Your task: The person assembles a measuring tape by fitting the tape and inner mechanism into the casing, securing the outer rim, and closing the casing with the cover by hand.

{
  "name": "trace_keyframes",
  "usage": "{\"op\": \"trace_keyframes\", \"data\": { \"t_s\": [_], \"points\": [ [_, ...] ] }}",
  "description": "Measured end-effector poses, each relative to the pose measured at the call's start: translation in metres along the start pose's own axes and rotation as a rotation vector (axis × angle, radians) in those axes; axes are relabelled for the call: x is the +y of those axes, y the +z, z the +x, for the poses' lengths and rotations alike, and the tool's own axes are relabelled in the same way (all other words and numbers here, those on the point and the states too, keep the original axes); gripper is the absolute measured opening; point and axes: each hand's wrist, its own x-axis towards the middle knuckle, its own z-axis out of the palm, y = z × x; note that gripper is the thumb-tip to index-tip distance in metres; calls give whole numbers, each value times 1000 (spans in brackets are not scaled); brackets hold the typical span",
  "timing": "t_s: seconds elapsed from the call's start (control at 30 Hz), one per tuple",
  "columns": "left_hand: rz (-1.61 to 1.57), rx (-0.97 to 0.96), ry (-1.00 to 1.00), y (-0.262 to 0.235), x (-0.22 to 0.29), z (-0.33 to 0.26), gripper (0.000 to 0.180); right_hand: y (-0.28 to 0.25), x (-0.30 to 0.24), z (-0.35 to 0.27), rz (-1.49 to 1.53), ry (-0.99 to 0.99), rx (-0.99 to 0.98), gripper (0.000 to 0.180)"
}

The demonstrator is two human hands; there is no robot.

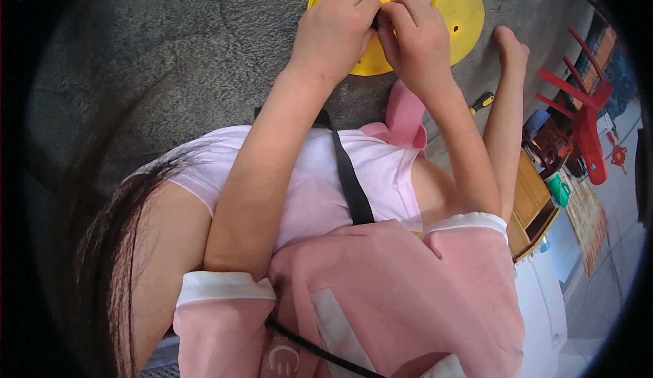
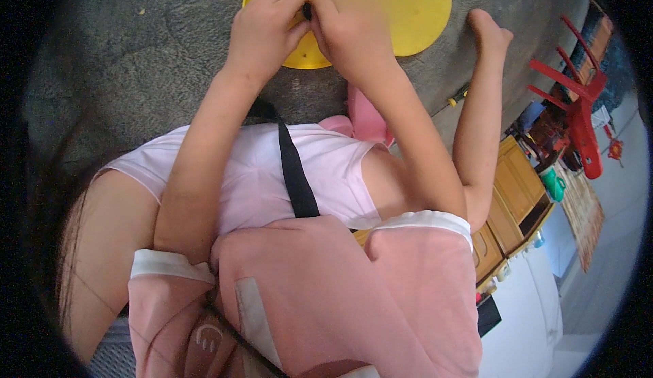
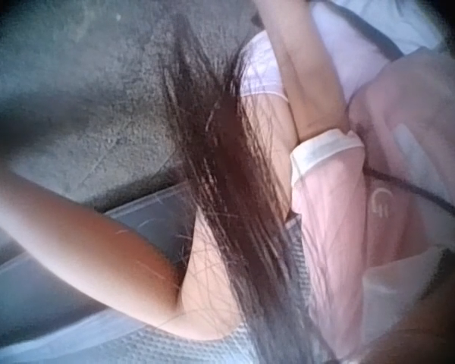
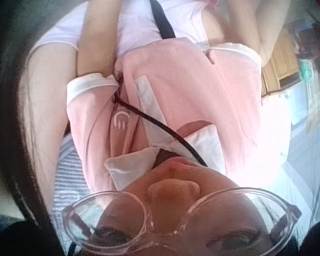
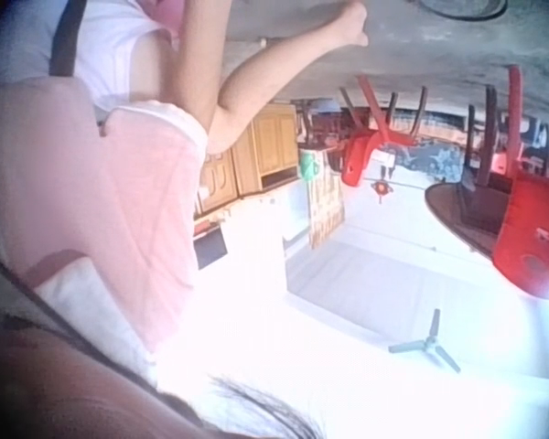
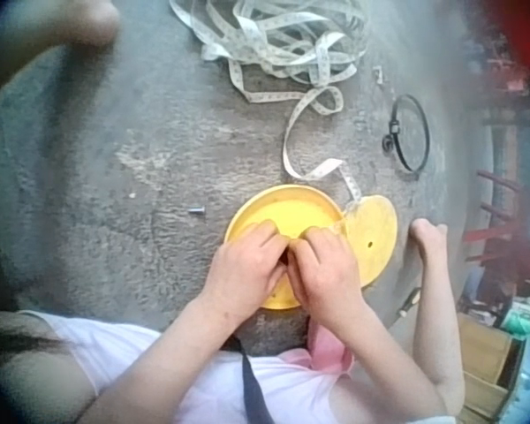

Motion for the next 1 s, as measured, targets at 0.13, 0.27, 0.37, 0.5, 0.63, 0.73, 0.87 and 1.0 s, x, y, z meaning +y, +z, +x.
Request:
{"op": "trace_keyframes", "data": {
  "t_s": [0.13, 0.27, 0.37, 0.5, 0.63, 0.73, 0.87, 1.0],
  "points": [
    [-46, -22, -36, 0, 0, 1, 26, 0, -2, 0, 18, 26, 34, 14],
    [-62, -4, -29, 1, 0, 1, 24, 4, -10, -2, 48, 171, 97, 12],
    [-72, -43, -73, -2, 0, 2, 24, 1, -11, -5, 132, 275, 93, 11],
    [-180, -128, -87, -8, -8, 6, 21, -4, -2, -6, 200, 226, 62, 16],
    [-266, -104, -87, -9, -10, 10, 14, -11, 9, -12, 219, 156, 59, 20],
    [-209, -117, -53, -11, -8, 11, 11, -13, 16, -15, 175, 115, 43, 22],
    [-94, -99, 64, -14, -9, 9, 9, -9, 18, -13, 140, 20, 39, 21],
    [-76, -85, 117, -11, -12, 7, 10, -5, 21, -13, 152, -11, 51, 20]
  ]
}}
